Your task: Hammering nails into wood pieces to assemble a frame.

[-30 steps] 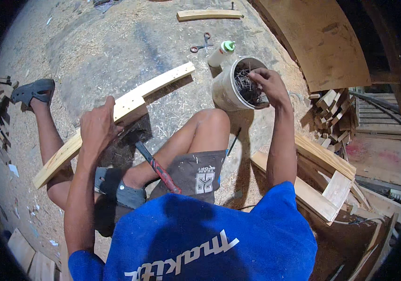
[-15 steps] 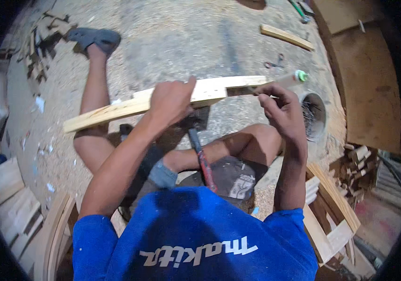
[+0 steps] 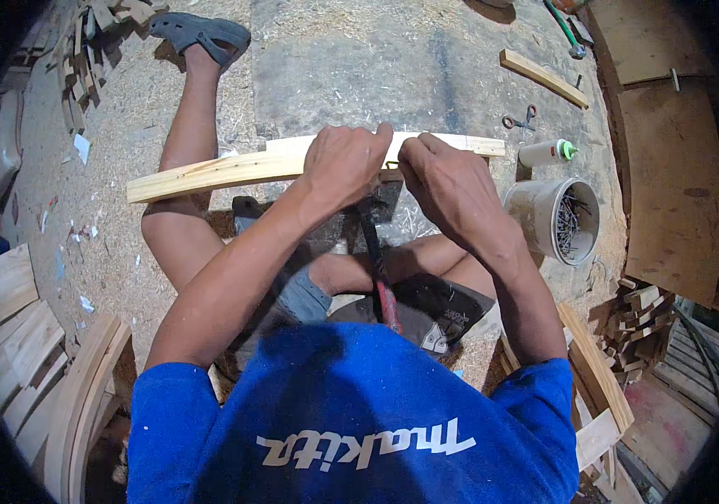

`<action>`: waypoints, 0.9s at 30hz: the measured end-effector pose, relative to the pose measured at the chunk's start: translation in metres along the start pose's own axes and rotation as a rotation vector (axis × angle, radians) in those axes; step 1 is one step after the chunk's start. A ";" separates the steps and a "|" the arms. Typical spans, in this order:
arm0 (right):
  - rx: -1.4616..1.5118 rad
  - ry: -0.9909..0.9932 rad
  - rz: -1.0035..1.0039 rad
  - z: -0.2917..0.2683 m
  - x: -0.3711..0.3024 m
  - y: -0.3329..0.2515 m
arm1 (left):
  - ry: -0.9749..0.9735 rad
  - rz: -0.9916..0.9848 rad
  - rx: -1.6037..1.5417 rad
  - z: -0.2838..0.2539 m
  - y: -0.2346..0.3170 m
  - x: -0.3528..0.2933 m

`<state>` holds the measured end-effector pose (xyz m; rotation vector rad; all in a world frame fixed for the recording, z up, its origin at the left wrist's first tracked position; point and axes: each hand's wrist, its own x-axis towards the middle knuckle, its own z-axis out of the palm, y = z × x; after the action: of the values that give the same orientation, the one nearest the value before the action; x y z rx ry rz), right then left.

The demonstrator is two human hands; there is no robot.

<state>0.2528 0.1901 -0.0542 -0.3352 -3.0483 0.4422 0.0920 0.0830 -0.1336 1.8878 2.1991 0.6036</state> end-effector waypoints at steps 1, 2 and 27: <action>-0.032 -0.002 -0.034 -0.002 0.001 0.000 | 0.002 -0.002 0.007 0.000 0.000 0.001; -0.035 -0.027 -0.036 -0.003 0.002 -0.001 | -0.002 -0.008 0.015 0.000 0.000 0.001; 0.033 0.323 0.675 -0.051 -0.110 0.115 | -0.129 -0.045 0.096 0.003 -0.004 0.003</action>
<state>0.3871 0.2876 -0.0394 -1.2984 -2.5399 0.4031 0.0892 0.0861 -0.1377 1.8603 2.2172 0.3644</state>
